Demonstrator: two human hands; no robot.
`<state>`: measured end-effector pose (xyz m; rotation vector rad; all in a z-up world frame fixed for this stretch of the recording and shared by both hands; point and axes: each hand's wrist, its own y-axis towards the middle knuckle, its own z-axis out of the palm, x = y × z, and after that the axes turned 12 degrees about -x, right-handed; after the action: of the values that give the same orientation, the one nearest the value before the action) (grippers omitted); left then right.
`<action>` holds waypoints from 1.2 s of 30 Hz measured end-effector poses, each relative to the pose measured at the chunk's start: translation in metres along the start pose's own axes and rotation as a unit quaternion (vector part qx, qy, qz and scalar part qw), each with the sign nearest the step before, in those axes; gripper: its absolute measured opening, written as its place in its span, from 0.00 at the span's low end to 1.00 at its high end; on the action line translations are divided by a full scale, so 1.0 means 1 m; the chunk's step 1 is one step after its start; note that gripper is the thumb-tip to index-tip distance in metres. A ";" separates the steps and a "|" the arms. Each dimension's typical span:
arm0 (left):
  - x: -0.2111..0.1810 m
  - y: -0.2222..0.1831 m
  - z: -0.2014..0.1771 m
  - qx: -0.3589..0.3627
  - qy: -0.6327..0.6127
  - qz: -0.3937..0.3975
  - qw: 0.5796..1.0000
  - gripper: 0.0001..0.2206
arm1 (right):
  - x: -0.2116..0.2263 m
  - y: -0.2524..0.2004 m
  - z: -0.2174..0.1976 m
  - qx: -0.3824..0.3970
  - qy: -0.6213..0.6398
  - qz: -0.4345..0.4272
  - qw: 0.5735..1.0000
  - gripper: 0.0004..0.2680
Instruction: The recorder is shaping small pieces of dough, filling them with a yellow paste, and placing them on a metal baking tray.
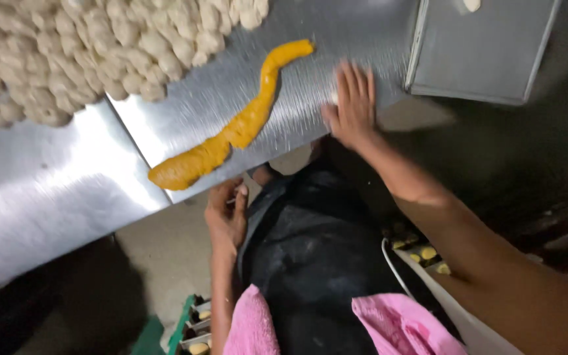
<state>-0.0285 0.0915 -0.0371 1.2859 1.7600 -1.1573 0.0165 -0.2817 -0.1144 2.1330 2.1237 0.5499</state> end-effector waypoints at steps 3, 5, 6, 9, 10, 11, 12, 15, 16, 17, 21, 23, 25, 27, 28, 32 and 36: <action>0.000 -0.013 -0.009 -0.030 -0.056 0.045 0.997 0.11 | 0.007 -0.045 -0.019 0.055 0.028 0.007 0.998 0.35; 0.002 -0.016 -0.018 -0.062 -0.025 0.009 0.998 0.11 | -0.008 -0.018 -0.004 0.080 0.005 0.004 0.997 0.38; 0.001 -0.016 -0.023 -0.093 0.006 -0.023 0.995 0.12 | -0.016 -0.002 0.006 0.101 -0.016 0.002 0.995 0.41; 0.015 -0.021 -0.024 -0.108 -0.029 -0.081 0.990 0.13 | -0.008 0.108 -0.007 0.171 -0.085 0.042 0.981 0.40; 0.012 -0.023 -0.020 -0.111 -0.029 -0.083 0.990 0.13 | -0.010 0.125 -0.002 0.172 -0.083 0.039 0.981 0.40; 0.008 -0.023 -0.020 -0.103 -0.023 -0.073 0.992 0.13 | -0.012 0.139 0.003 0.180 -0.082 0.056 0.979 0.40; 0.003 -0.024 -0.018 -0.096 -0.017 -0.062 0.993 0.14 | -0.015 0.152 0.006 0.188 -0.080 0.072 0.976 0.39; -0.019 -0.015 -0.005 -0.057 0.019 -0.019 0.998 0.15 | -0.015 0.122 -0.001 0.163 -0.060 0.106 0.979 0.38; -0.023 -0.011 0.000 -0.049 0.018 -0.005 0.999 0.15 | -0.017 0.096 -0.007 0.152 -0.063 0.117 0.979 0.38; -0.026 -0.012 0.005 -0.053 0.022 0.003 0.998 0.16 | -0.017 0.068 -0.011 0.111 -0.017 0.072 0.991 0.36; -0.052 -0.006 0.032 -0.053 0.003 -0.052 0.997 0.18 | -0.036 -0.028 -0.032 0.031 0.074 0.001 0.997 0.18; -0.057 0.003 0.050 -0.042 0.002 -0.060 0.997 0.19 | -0.052 -0.018 -0.044 0.012 0.122 0.068 0.990 0.14; -0.062 0.008 0.068 -0.028 0.009 -0.070 0.997 0.20 | -0.082 -0.011 -0.048 -0.005 0.173 0.139 0.975 0.11; -0.070 0.016 0.088 0.017 0.006 -0.067 0.998 0.21 | -0.128 -0.002 -0.042 -0.021 0.478 0.383 0.790 0.10; -0.078 0.019 0.096 0.025 0.010 -0.061 0.998 0.21 | -0.145 0.003 -0.057 -0.030 0.477 0.389 0.788 0.10; -0.105 0.030 0.134 0.058 0.048 0.053 0.996 0.21 | -0.213 0.018 -0.114 -0.026 0.712 0.450 0.538 0.10; -0.118 0.037 0.175 0.049 0.000 0.003 0.999 0.24 | -0.311 0.009 -0.083 -0.081 0.633 0.439 0.632 0.10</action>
<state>0.0440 -0.1085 -0.0117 1.3475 1.7180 -1.2544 0.0082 -0.6027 -0.0946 2.8207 0.6462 2.8236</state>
